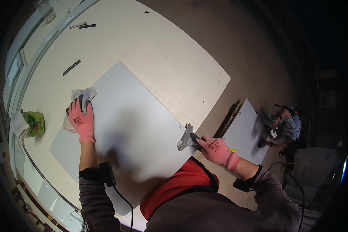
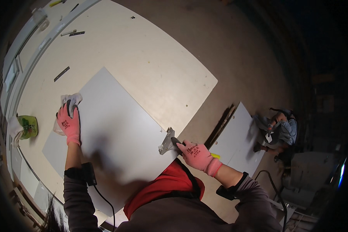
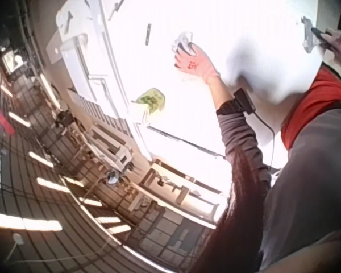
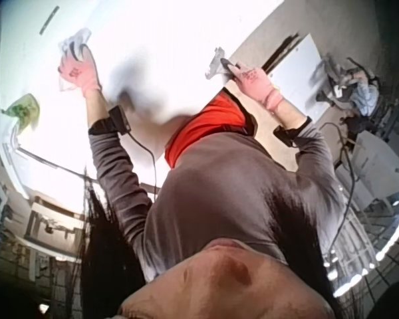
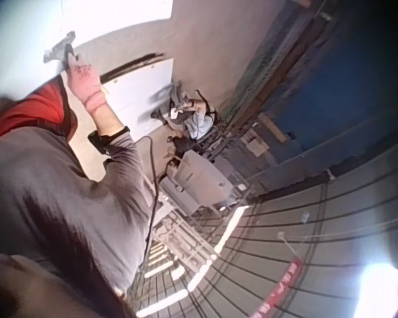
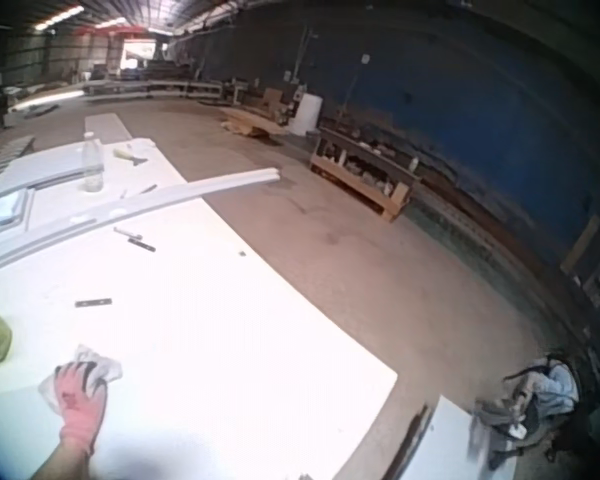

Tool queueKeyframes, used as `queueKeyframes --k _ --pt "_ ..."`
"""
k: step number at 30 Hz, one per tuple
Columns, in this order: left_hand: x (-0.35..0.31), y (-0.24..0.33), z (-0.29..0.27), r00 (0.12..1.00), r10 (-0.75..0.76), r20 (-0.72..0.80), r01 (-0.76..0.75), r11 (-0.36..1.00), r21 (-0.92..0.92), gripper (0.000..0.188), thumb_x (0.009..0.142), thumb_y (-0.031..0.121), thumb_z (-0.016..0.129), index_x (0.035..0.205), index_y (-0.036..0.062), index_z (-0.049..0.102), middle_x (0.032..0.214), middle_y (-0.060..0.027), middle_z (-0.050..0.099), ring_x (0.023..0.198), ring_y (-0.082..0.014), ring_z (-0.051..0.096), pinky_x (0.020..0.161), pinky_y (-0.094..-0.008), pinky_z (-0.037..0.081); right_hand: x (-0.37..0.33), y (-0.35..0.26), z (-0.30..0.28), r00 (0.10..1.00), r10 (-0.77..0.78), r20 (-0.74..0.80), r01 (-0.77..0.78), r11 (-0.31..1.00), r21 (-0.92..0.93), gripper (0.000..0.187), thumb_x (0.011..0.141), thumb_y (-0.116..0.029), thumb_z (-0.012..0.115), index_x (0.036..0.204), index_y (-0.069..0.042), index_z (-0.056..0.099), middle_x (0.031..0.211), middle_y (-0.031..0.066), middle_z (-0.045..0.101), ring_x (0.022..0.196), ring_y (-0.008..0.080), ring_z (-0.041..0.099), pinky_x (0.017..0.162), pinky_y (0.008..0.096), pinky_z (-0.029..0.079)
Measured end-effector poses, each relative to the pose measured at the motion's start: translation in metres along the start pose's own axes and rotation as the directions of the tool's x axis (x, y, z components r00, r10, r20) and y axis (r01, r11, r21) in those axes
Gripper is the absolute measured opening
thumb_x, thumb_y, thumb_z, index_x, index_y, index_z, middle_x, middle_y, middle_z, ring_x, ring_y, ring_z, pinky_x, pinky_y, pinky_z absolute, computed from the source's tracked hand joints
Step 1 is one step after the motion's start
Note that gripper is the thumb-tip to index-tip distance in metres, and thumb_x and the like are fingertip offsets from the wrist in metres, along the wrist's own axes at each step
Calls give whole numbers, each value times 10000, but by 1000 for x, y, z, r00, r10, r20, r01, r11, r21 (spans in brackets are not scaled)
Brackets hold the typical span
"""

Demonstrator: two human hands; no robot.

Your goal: Scraping residues and wiping down furniture panels in a workshop environment.

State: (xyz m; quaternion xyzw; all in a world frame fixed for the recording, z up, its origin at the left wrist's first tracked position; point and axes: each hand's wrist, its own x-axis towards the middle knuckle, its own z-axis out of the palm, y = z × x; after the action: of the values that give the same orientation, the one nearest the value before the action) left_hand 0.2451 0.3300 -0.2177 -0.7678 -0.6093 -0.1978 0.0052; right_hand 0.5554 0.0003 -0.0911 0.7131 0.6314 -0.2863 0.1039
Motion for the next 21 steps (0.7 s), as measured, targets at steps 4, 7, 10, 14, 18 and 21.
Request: queueKeyframes --k 4,7,10,14,18,21 --pt "-4 6 0 1000 -11 14 12 1000 -12 427 793 300 627 1180 133 558 1176 -94 551 1143 -282 458 1029 -433 286 27 -6 -12 1000 -18 -22 19 1000 14 425 796 -137 536 1212 -58 500 1035 129 533 708 316 603 628 393 501" --pt "-4 7 -5 998 -24 52 26 999 -40 426 796 307 624 1180 136 558 1178 -87 551 1148 -275 456 1034 -440 279 35 -10 -19 998 13 60 -12 1000 -17 418 803 -145 524 1209 -52 503 1040 131 537 711 316 606 634 394 502" --pt "-3 4 -4 1000 -21 23 22 999 -37 415 799 308 620 1176 145 561 1174 -81 553 1146 -270 459 1034 -442 276 42 -11 -21 999 -7 41 8 1000 -23 415 804 -145 510 1207 -45 508 1033 140 542 716 319 608 639 396 502" --pt "-1 7 -5 1000 -8 4 8 998 -62 401 803 306 614 1171 154 562 1158 -78 556 1140 -271 460 1034 -441 275 55 -13 -26 1000 -21 16 21 1000 0 425 800 -135 505 1213 -34 505 1030 147 542 726 328 605 653 397 501" --pt "0 8 -7 1000 0 11 1 997 -71 396 800 305 614 1165 159 564 1149 -77 559 1131 -272 462 1033 -444 274 65 -14 -29 999 -38 4 38 999 3 433 801 -134 504 1219 -23 497 1031 151 539 742 330 605 669 397 500" --pt "-1 7 -10 1000 3 11 -2 999 -42 402 794 310 615 1166 163 564 1144 -79 562 1122 -271 467 1032 -445 275 70 -16 -31 999 -38 16 38 999 6 437 805 -135 499 1227 -24 488 1033 152 537 753 327 606 679 395 498"
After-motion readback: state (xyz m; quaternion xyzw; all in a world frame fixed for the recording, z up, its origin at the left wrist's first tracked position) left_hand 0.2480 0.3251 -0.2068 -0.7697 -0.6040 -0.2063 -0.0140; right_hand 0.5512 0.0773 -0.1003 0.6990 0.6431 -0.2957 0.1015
